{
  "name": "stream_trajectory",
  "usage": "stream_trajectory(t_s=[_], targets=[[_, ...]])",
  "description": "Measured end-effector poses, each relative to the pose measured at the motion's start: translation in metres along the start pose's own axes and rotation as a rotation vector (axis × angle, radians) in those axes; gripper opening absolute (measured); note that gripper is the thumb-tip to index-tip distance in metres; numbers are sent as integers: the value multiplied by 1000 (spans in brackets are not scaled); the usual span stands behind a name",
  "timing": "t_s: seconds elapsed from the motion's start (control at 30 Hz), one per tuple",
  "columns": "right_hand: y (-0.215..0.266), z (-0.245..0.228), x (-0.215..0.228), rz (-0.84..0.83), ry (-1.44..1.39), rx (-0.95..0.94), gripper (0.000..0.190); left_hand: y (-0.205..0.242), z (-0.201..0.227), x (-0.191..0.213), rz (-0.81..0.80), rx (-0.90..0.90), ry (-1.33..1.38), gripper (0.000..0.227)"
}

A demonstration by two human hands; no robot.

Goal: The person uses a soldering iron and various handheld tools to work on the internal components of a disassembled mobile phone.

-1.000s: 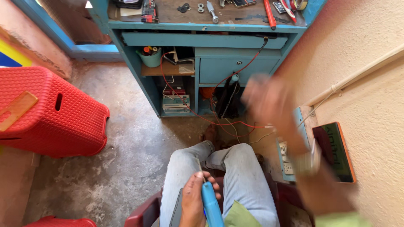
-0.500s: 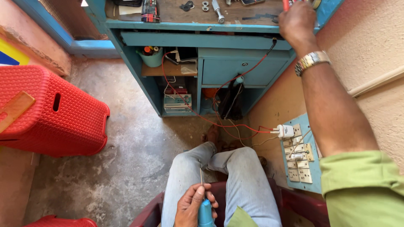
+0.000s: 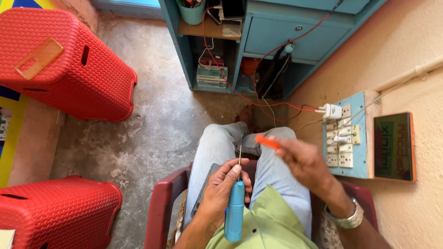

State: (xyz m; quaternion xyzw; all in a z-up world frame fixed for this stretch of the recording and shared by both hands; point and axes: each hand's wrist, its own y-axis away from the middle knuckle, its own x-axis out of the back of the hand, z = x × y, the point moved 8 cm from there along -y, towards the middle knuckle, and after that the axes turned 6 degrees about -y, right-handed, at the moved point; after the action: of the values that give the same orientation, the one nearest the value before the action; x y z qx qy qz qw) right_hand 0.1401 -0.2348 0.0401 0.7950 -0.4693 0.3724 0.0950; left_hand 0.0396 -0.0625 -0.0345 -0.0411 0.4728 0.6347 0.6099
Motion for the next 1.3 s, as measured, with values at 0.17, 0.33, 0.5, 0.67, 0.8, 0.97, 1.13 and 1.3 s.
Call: stream_trajectory(t_s=[0.17,0.33,0.5,0.67,0.8,0.97,1.13,1.3], targets=[[15,-43,-9,-59,211,176,51,15,-10,-3,-33,6,10,34],[13,-54,-11,-35,306,235,54,24,-15,2,-55,5,17,32],[11,-54,-12,-11,384,274,53,30,-19,9,-49,40,8,30],[6,-53,-15,26,418,291,55,27,-16,9,-57,22,63,29],[4,-49,-16,44,434,310,52,25,-11,10,-35,28,55,29],[-15,-4,16,123,564,57,45,47,-18,-5,-161,59,-64,28],[-1,-32,18,95,359,204,47,40,-10,10,-45,25,6,28],[10,-64,-8,-5,250,310,50,38,-9,7,-48,22,37,28]])
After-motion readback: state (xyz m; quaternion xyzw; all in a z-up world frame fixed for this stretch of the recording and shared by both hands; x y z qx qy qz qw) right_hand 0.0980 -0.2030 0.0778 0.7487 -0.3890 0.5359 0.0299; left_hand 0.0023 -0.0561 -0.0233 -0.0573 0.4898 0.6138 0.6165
